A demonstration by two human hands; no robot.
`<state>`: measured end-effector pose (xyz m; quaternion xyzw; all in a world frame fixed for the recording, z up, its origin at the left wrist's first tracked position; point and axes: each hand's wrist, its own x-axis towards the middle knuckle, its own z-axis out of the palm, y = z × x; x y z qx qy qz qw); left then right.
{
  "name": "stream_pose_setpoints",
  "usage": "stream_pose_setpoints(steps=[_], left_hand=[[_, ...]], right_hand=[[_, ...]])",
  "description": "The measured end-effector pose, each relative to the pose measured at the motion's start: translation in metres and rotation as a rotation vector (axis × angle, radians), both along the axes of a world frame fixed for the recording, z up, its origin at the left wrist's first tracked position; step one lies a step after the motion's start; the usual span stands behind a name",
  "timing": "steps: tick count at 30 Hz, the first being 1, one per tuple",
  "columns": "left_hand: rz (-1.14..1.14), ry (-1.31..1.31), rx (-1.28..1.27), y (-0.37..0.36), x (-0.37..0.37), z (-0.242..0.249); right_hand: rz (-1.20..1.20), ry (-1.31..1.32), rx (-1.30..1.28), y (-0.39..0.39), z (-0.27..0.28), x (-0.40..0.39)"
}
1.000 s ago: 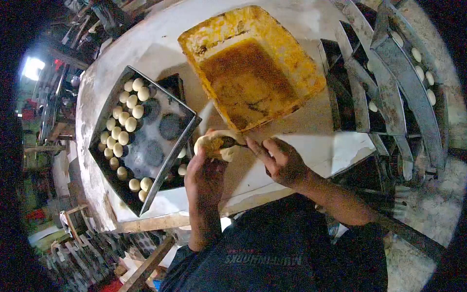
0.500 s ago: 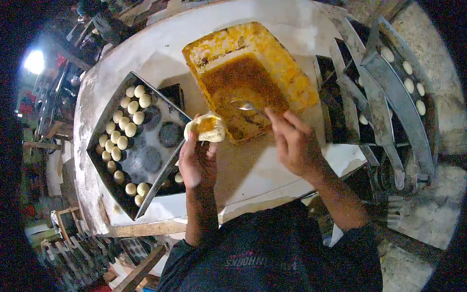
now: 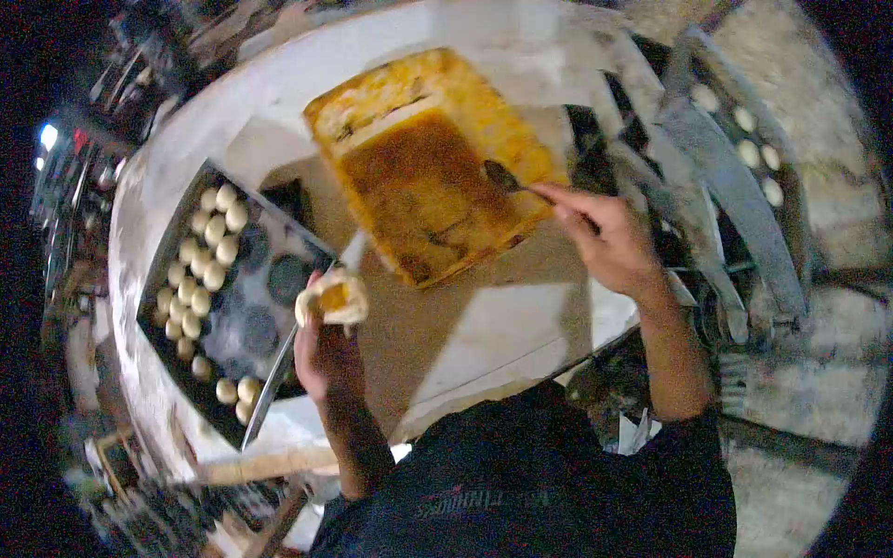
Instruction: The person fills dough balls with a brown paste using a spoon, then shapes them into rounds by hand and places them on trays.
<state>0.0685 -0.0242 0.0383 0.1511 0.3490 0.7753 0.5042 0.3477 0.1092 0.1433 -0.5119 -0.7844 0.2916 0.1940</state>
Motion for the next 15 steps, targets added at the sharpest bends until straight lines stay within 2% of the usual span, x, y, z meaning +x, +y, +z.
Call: stream_pose_setpoints(steps=[1, 3, 5, 7, 8, 11, 12, 13, 15], left_hand=[[0.024, -0.040, -0.132, -0.001, 0.005, 0.002], [0.013, 0.042, -0.055, -0.005, 0.010, -0.005], [-0.027, 0.056, -0.025, -0.012, 0.010, -0.004], [-0.037, 0.105, -0.128, -0.020, 0.005, -0.009], [-0.072, 0.073, -0.003, -0.023, 0.007, -0.005], [-0.094, 0.047, -0.087, -0.026, -0.006, -0.016], [-0.099, 0.053, -0.078, -0.025, -0.001, -0.012], [-0.100, 0.065, -0.042, -0.025, 0.003, -0.006], [-0.108, 0.086, -0.003, -0.024, 0.014, 0.002]], right_hand=[[0.001, 0.022, 0.031, -0.003, 0.002, 0.009], [-0.007, 0.126, 0.099, -0.008, 0.010, 0.029], [-0.120, 0.062, 0.219, -0.023, 0.058, 0.047], [-0.245, 0.200, 0.368, -0.032, 0.089, 0.091], [-0.350, 0.143, 0.459, -0.033, 0.108, 0.115], [-0.399, -0.122, 0.459, -0.006, 0.153, 0.199], [-0.424, -0.249, 0.387, 0.008, 0.154, 0.223], [-0.434, -0.241, 0.392, 0.021, 0.151, 0.240], [-0.510, -0.552, 0.262, 0.037, 0.148, 0.259]])
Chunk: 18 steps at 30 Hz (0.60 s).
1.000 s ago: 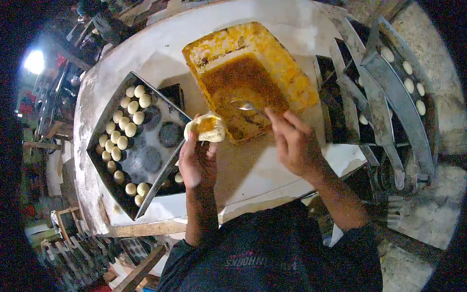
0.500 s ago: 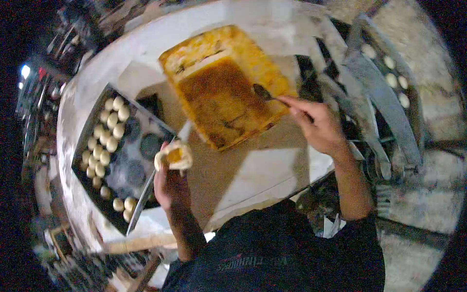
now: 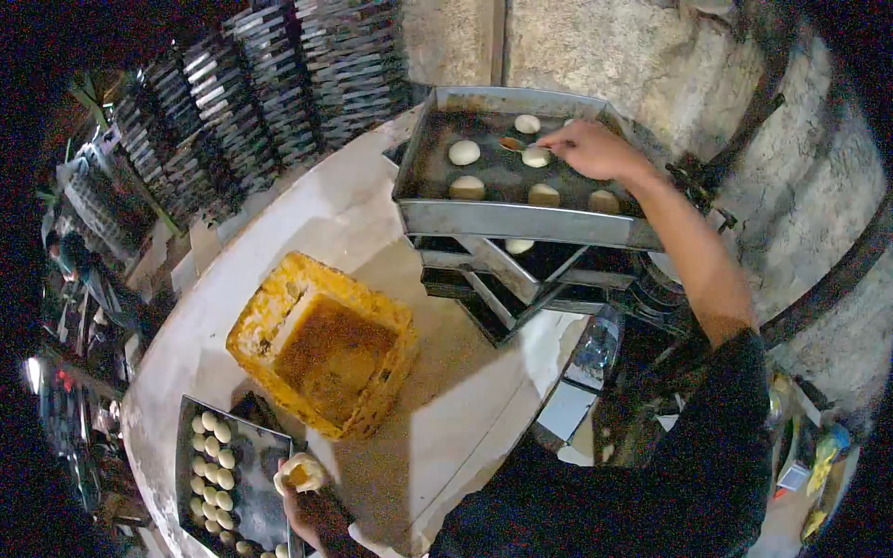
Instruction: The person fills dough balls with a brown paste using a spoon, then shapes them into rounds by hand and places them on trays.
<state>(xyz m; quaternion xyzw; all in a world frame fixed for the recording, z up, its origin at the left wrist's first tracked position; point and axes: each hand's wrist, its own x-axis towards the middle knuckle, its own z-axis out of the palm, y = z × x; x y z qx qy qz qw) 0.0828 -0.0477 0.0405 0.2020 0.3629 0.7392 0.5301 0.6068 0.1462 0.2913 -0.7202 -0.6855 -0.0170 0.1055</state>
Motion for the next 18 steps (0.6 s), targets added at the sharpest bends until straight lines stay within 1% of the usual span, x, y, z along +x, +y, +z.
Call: stream_pose_setpoints(steps=[1, 3, 4, 5, 6, 7, 9, 10, 11, 12, 13, 14, 15, 16, 17, 18], left_hand=[[-0.008, 0.031, -0.004, 0.000, 0.005, 0.003], [0.037, 0.060, -0.013, -0.003, 0.022, 0.022], [0.024, 0.051, -0.030, -0.005, 0.022, 0.016], [0.017, 0.072, 0.011, -0.006, 0.031, 0.024], [0.061, 0.122, -0.097, -0.010, 0.041, 0.035], [0.068, 0.031, -0.128, -0.013, 0.037, 0.021], [0.092, 0.038, -0.065, -0.013, 0.047, 0.022], [0.037, -0.121, -0.041, -0.015, 0.047, 0.026], [0.045, -0.139, 0.007, -0.017, 0.047, 0.026], [0.049, -0.157, 0.058, -0.022, 0.046, 0.025], [0.071, -0.160, 0.043, -0.029, 0.043, 0.025], [0.100, -0.133, 0.039, -0.035, 0.037, 0.025], [0.126, -0.104, 0.034, -0.041, 0.031, 0.024], [0.141, -0.109, 0.027, -0.048, 0.024, 0.022], [0.192, -0.076, 0.031, -0.057, 0.019, 0.019], [0.242, -0.045, 0.032, -0.065, 0.012, 0.016]], right_hand=[[0.002, 0.011, 0.004, -0.002, -0.003, 0.002], [0.172, 0.315, 0.164, -0.012, -0.007, -0.017], [0.275, 0.294, 0.150, -0.024, -0.004, -0.032], [0.421, 0.315, 0.191, -0.034, -0.008, -0.046], [0.376, 0.424, 0.094, -0.054, -0.007, -0.073], [0.449, 0.461, 0.049, -0.067, -0.017, -0.097], [0.591, 0.467, -0.061, -0.082, -0.052, -0.147], [0.653, 0.469, -0.105, -0.083, -0.076, -0.167], [0.861, 0.503, 0.068, -0.072, -0.114, -0.190], [0.723, 0.532, -0.253, -0.071, -0.133, -0.203], [0.703, 0.406, -0.260, -0.070, -0.141, -0.219], [0.718, 0.403, -0.278, -0.066, -0.159, -0.224], [0.697, 0.335, -0.270, -0.059, -0.184, -0.226], [0.674, 0.265, -0.257, -0.055, -0.198, -0.228], [0.727, 0.283, -0.174, -0.060, -0.194, -0.225], [0.740, 0.276, -0.185, -0.065, -0.186, -0.220]])
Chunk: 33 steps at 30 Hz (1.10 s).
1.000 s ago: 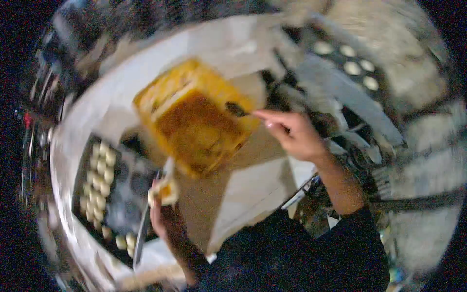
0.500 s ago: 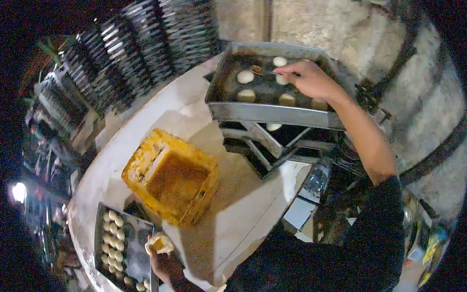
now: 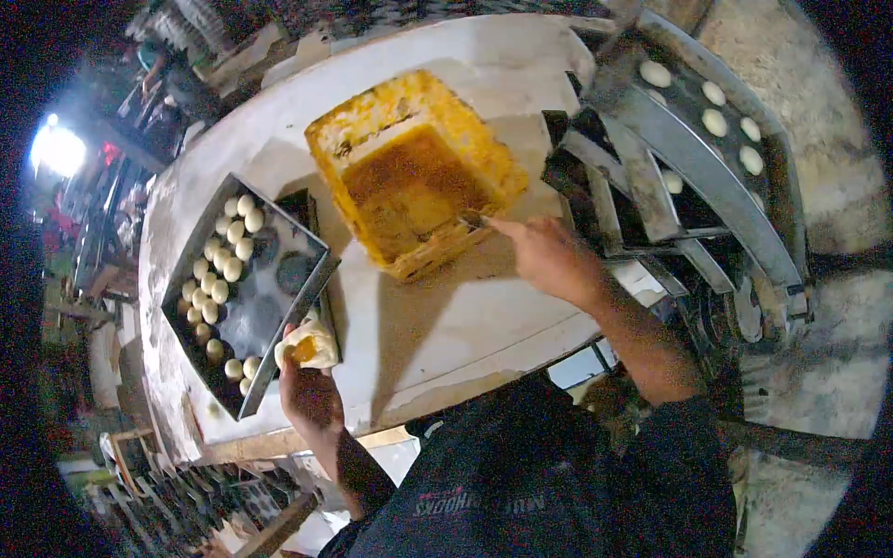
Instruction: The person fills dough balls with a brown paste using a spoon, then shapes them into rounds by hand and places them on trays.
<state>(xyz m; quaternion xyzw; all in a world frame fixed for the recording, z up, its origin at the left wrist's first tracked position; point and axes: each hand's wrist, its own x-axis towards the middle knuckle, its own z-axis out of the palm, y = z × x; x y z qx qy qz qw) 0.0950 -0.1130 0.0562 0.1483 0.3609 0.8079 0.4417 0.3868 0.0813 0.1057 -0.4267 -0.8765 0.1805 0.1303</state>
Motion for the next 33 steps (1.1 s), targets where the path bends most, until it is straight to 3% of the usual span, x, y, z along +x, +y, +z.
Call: stream_pose_setpoints(steps=[2, 6, 8, 13, 14, 16, 17, 18, 21, 26, 28, 30, 32, 33], left_hand=[[0.038, -0.004, -0.034, -0.015, -0.016, -0.015], [0.100, -0.039, -0.044, -0.027, -0.027, -0.033], [0.043, -0.110, -0.013, -0.020, -0.018, -0.031], [-0.047, -0.198, -0.049, 0.004, 0.021, -0.007], [-0.044, -0.225, -0.037, 0.004, 0.029, -0.002], [-0.027, -0.206, -0.025, 0.002, 0.044, 0.006], [-0.002, -0.180, -0.007, 0.003, 0.054, 0.012], [0.014, -0.159, 0.011, 0.003, 0.065, 0.015], [-0.010, -0.124, 0.002, 0.004, 0.097, 0.012], [-0.098, -0.117, 0.051, 0.009, 0.163, 0.006], [-0.071, -0.157, 0.012, 0.010, 0.186, 0.000], [-0.062, -0.136, -0.007, 0.008, 0.212, -0.005], [-0.010, -0.116, 0.007, 0.003, 0.234, 0.001], [-0.024, -0.092, 0.031, -0.002, 0.243, 0.004]], right_hand=[[0.023, -0.173, 0.028, -0.011, 0.016, 0.011], [0.050, -0.171, -0.179, -0.038, 0.001, 0.008], [0.002, 0.141, -0.279, -0.054, -0.053, -0.023], [0.129, 0.186, -0.069, -0.052, -0.220, -0.069], [0.162, 0.200, -0.083, -0.054, -0.218, -0.072], [0.195, -0.072, 0.094, -0.052, -0.196, -0.073], [0.173, 0.029, 0.371, -0.059, -0.183, -0.074], [0.177, 0.039, 0.370, -0.065, -0.158, -0.074], [0.114, 0.950, -0.696, -0.090, -0.092, -0.061], [-0.064, 1.251, -0.909, -0.106, -0.065, -0.017], [-0.348, 1.595, -1.306, -0.105, -0.075, 0.006], [-0.338, 1.577, -1.208, -0.116, -0.071, 0.023], [-0.201, 1.347, -0.796, -0.124, -0.062, 0.038], [-0.196, 1.309, -0.789, -0.129, -0.061, 0.045]])
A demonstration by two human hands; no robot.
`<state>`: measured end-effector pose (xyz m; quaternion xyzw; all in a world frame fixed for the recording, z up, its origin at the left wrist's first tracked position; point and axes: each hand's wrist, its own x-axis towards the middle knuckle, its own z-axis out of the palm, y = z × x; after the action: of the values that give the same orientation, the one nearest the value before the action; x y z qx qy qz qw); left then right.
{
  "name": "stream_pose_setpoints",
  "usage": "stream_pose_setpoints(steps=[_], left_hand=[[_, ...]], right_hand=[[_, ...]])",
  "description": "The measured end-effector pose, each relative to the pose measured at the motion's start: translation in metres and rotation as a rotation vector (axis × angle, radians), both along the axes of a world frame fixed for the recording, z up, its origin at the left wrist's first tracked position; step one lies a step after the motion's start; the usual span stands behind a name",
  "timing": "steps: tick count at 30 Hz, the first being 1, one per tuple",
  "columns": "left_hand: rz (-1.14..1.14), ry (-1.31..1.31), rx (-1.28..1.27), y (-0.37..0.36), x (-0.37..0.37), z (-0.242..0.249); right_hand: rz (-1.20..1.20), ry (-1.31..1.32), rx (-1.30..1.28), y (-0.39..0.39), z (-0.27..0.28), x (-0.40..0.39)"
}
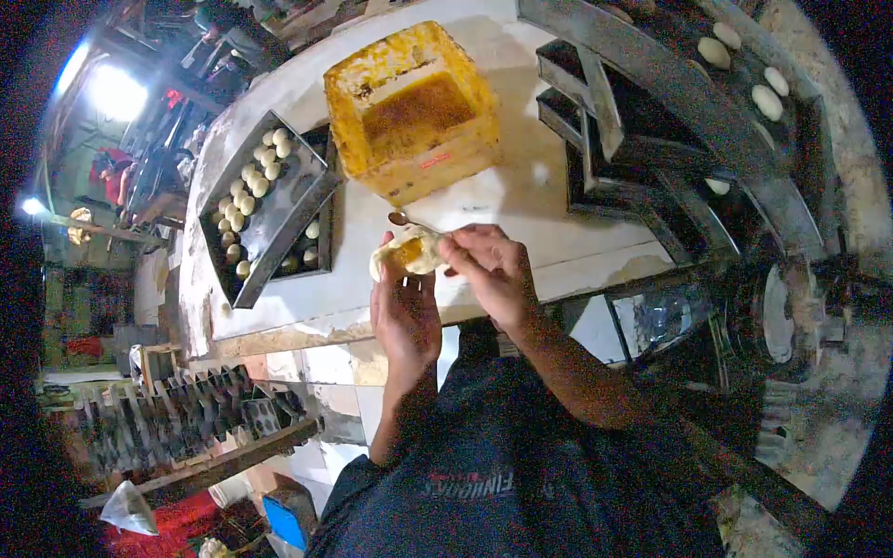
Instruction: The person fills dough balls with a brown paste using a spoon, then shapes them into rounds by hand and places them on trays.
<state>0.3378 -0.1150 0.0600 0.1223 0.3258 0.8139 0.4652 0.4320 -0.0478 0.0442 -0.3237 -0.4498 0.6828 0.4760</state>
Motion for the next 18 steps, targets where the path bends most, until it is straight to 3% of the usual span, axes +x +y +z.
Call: stream_pose_setpoints(steps=[3, 5, 7, 9, 10, 12, 15, 17, 18], left_hand=[[-0.083, 0.044, 0.000, -0.017, 0.013, -0.007], [-0.046, -0.001, -0.047, -0.025, 0.020, -0.004], [0.094, 0.018, -0.046, -0.027, 0.027, -0.001], [0.100, 0.360, -0.101, -0.032, 0.033, -0.004], [0.087, 0.556, -0.117, -0.037, 0.035, -0.003], [0.111, 0.900, -0.174, -0.050, 0.032, 0.002], [0.044, 0.776, -0.096, -0.078, 0.017, 0.036], [0.117, 0.752, -0.065, -0.096, -0.008, 0.040], [0.090, 0.523, 0.079, -0.106, -0.021, 0.040]], right_hand=[[0.061, 0.150, 0.025, -0.013, -0.008, 0.017], [0.036, 0.293, -0.340, -0.016, 0.001, 0.026], [0.056, 0.313, -0.359, -0.020, 0.001, 0.030], [0.015, -0.059, 0.219, -0.035, 0.020, 0.023], [0.066, -0.071, 0.362, -0.048, 0.039, 0.021], [0.024, -0.475, 0.773, -0.061, 0.069, 0.020], [-0.036, -0.472, 0.922, -0.082, 0.086, -0.004], [-0.064, -0.433, 0.998, -0.093, 0.101, -0.020], [-0.023, -0.386, 1.072, -0.097, 0.109, -0.025]])
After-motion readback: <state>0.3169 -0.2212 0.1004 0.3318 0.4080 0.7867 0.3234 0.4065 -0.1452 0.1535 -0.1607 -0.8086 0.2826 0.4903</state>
